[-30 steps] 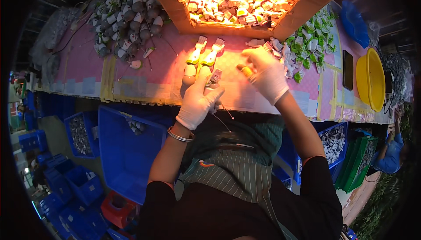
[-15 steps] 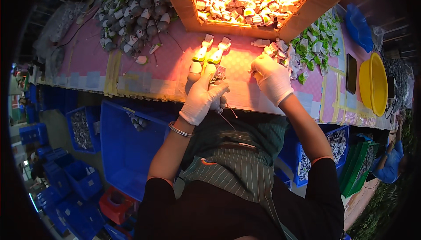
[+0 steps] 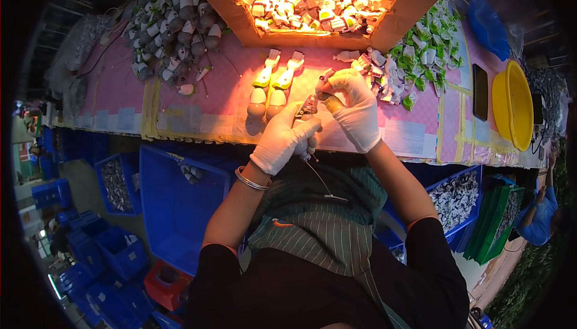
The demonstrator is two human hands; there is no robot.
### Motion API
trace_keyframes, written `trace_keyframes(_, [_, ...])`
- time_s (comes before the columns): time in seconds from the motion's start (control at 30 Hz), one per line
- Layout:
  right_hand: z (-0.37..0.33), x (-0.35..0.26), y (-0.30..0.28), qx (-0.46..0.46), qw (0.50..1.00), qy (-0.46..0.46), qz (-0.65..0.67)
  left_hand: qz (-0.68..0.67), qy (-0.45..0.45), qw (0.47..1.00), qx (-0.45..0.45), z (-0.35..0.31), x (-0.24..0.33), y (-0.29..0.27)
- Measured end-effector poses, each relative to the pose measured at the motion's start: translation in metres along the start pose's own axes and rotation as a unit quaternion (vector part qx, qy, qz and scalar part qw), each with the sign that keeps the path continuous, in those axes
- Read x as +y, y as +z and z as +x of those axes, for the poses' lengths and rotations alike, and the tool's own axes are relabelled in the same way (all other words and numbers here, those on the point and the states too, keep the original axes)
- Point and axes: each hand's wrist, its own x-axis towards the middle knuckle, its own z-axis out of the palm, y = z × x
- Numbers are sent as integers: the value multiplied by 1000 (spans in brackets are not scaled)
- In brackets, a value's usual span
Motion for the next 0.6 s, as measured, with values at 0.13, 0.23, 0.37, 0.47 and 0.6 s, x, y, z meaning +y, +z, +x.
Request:
trace_keyframes(0.13, [3, -9, 0, -10, 979, -105, -175, 29, 3, 999, 28, 1, -2, -1])
trace_keyframes(0.23, [1, -8, 5, 6, 995, -36, -97, 63, 37, 996, 56, 1, -5, 4])
trace_keyframes(0.37, [6, -19, 12, 82, 976, 138, 148, 108, 65, 989, 71, 0, -5, 5])
trace_keyframes(0.47, [8, -16, -4, -53, 944, 276, 171, 133, 113, 983, 63, 0, -4, 9])
trace_keyframes(0.6, [3, -15, -2, -69, 932, 273, 227, 160, 160, 970, 87, 2, -12, 13])
